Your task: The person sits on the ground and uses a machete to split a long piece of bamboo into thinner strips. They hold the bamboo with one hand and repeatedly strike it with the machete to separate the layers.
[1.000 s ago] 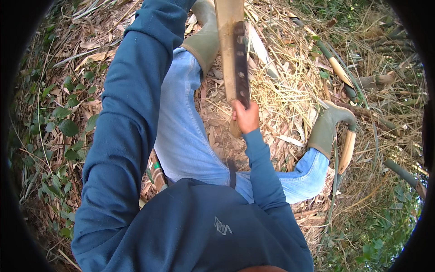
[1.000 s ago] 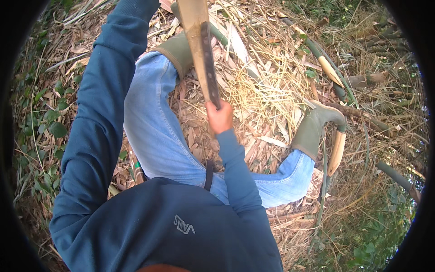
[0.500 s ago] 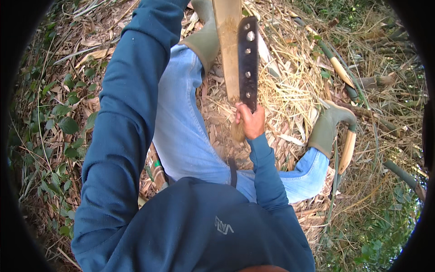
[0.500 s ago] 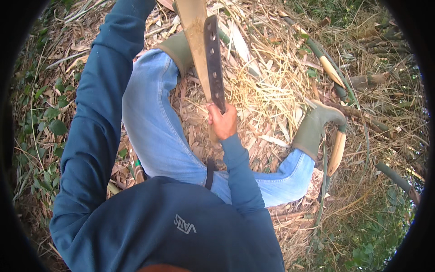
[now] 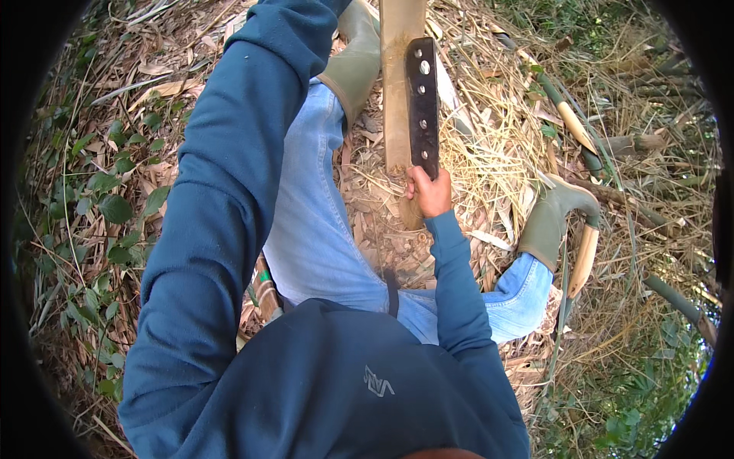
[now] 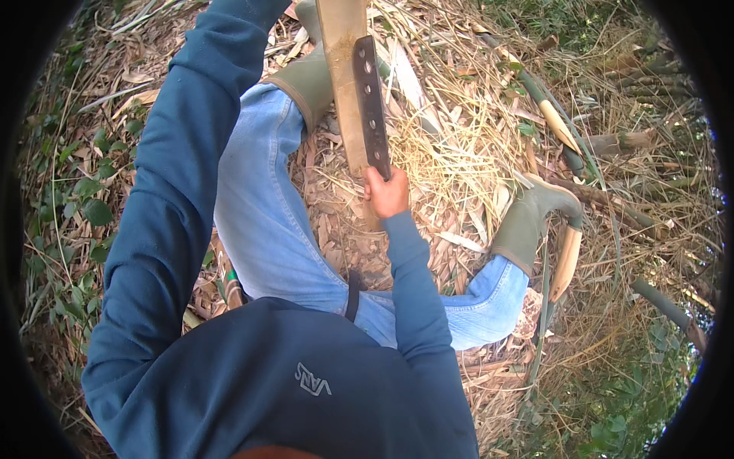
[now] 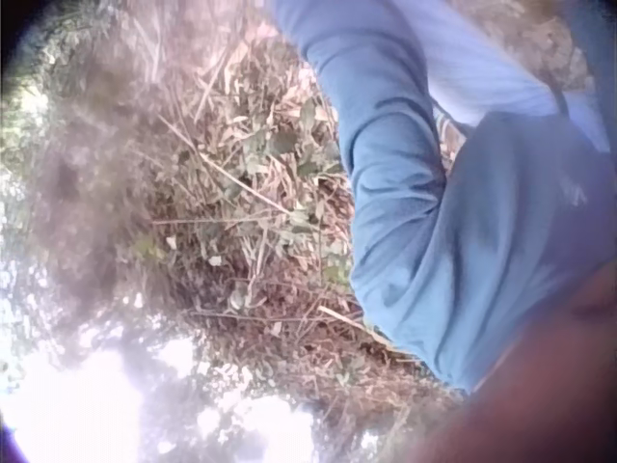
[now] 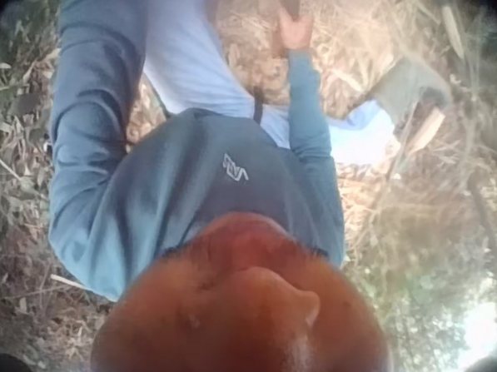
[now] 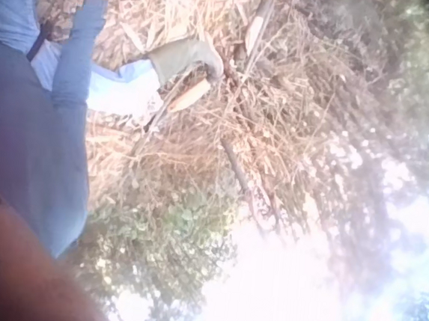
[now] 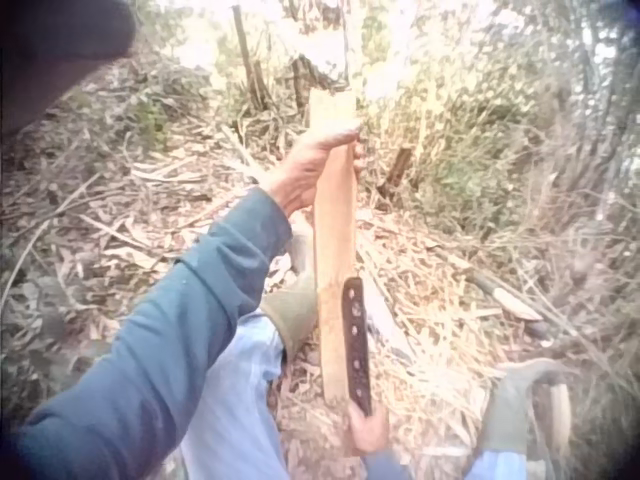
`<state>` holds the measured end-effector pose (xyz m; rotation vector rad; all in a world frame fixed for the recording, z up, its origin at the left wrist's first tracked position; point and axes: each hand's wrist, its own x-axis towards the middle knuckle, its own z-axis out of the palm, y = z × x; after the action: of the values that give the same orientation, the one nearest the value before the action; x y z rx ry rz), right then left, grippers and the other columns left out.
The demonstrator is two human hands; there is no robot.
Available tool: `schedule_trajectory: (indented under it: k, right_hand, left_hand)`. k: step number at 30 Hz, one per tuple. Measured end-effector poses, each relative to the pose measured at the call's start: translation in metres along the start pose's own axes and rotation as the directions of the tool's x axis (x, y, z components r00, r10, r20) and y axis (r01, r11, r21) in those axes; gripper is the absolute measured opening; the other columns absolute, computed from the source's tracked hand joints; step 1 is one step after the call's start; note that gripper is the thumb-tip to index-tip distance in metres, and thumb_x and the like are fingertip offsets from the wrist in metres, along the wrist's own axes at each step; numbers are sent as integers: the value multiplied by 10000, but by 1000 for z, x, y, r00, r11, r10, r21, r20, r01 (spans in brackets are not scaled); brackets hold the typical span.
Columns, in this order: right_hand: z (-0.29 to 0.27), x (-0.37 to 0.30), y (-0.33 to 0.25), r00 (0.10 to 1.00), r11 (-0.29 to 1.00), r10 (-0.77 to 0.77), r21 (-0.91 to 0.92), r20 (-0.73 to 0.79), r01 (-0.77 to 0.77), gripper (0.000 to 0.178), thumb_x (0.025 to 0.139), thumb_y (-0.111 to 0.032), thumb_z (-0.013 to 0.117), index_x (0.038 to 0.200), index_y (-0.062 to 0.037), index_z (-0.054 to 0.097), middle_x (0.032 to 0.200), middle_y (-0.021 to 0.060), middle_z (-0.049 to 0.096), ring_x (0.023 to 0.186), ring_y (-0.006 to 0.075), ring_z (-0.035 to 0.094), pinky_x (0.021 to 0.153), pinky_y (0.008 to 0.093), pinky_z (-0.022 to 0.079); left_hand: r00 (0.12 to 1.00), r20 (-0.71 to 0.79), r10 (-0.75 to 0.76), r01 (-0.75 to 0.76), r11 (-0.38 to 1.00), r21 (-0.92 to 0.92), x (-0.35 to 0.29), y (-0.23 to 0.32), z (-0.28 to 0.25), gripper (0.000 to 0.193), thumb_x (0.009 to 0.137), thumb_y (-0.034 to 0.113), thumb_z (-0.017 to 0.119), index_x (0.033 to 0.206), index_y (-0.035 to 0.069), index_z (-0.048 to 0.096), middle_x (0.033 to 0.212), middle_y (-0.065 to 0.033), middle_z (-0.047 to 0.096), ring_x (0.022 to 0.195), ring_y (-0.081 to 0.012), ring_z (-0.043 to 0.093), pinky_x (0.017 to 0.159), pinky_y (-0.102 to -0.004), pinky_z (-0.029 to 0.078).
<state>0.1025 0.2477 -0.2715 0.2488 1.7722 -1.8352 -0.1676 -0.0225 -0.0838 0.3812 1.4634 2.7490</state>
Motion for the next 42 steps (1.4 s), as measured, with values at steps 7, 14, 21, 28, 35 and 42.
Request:
schedule_trajectory:
  k: [7, 14, 21, 28, 35, 42]
  right_hand:
    - [8, -14, -17, 999, 997, -43, 61, -22, 44, 190, 869, -114, 603, 743, 27, 585, 578, 33, 531, 495, 108, 495, 473, 274, 422]
    - [1, -23, -6, 993, 969, -117, 216, -34, 121, 178, 878, -110, 601, 768, 29, 610, 604, 32, 543, 499, 107, 490, 485, 271, 406]
    - [-7, -14, -14, 998, 996, -66, 66, 25, 64, 169, 873, -88, 597, 740, 15, 586, 595, 29, 540, 499, 108, 493, 482, 272, 409]
    - [-13, -3, -7, 999, 999, 6, 32, 53, -8, 174, 883, -101, 611, 776, 34, 590, 608, 37, 551, 499, 108, 489, 476, 271, 405]
    - [-3, -2, -8, 998, 996, 28, 88, 62, -33, 163, 860, -108, 613, 785, 35, 597, 620, 42, 560, 503, 106, 495, 466, 273, 407]
    - [11, -30, -16, 965, 916, -226, 309, -130, 256, 151, 870, -99, 579, 811, 39, 590, 612, 41, 534, 514, 109, 494, 488, 274, 419]
  left_hand:
    - [999, -22, -25, 25, 1000, -16, -2, 2, -5, 181, 892, 222, 697, 960, 79, 611, 761, -49, 642, 639, -178, 645, 591, -325, 555]
    - [1000, -18, -9, 9, 1000, -7, -5, 3, -7, 178, 888, 225, 708, 940, 82, 616, 747, -38, 633, 645, -167, 643, 586, -311, 556]
    - [999, -20, 29, -29, 999, 32, -10, 1, 3, 183, 894, 225, 701, 945, 71, 616, 750, -35, 627, 655, -167, 639, 594, -314, 558]
    - [1000, -28, -6, 7, 999, 35, 2, 8, -3, 200, 900, 215, 694, 988, 50, 622, 756, -43, 633, 657, -181, 640, 607, -326, 565]
    - [999, -34, 27, -25, 996, 80, 2, 2, 10, 205, 895, 189, 696, 1006, 37, 615, 767, -59, 635, 673, -191, 647, 625, -324, 566]
    - [997, 64, -53, 57, 997, -60, -5, 4, 10, 174, 897, 173, 691, 984, 43, 613, 800, -63, 659, 686, -184, 658, 618, -320, 566]
